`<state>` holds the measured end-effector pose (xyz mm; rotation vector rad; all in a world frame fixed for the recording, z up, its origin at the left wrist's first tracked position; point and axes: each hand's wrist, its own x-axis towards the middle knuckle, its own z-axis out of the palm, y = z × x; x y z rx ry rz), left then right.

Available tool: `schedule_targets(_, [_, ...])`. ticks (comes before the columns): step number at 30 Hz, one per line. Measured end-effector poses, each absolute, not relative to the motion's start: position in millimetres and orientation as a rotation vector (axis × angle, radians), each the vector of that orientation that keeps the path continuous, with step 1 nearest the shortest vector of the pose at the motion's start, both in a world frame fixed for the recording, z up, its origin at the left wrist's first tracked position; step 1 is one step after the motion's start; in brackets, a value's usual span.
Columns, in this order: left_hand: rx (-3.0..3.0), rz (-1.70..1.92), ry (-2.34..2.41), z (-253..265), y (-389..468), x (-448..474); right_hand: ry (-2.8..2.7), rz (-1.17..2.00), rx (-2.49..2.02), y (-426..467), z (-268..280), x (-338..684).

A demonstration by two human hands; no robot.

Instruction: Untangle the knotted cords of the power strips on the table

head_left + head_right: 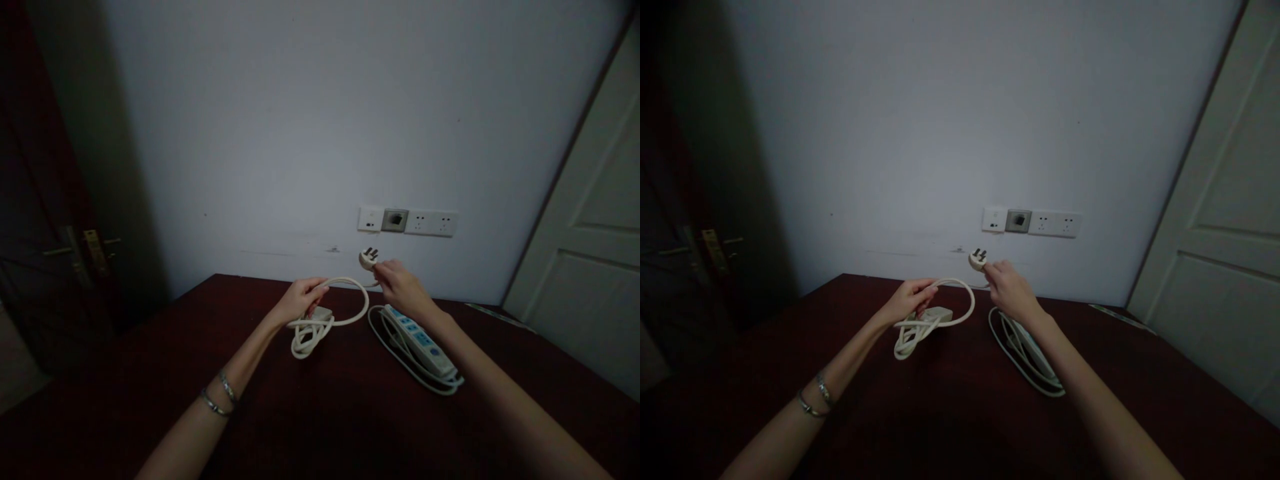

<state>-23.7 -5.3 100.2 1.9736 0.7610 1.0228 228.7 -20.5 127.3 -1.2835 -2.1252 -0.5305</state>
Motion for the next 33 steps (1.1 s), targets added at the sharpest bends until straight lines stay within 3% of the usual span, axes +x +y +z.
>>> schedule_targets(8, [1.843, 1.046, 0.737, 90, 1, -17, -2.499, -0.504, -1.43, -31, 125, 211])
schedule_targets(13, [1.708, 1.154, 0.685, 98, 4, -23, -2.618, -0.345, -1.25, -30, 108, 206])
schedule_targets(18, [1.753, 1.136, 0.739, 103, 4, -30, -2.474, -0.049, -1.098, -25, 99, 206])
schedule_targets(27, [1.959, 0.925, 0.791, 103, 0, -28, -2.24, 0.011, -1.232, -14, 112, 198])
schedule_targets(33, [2.071, 0.892, 0.901, 96, 1, -25, -2.25, 0.247, -1.098, -25, 126, 204])
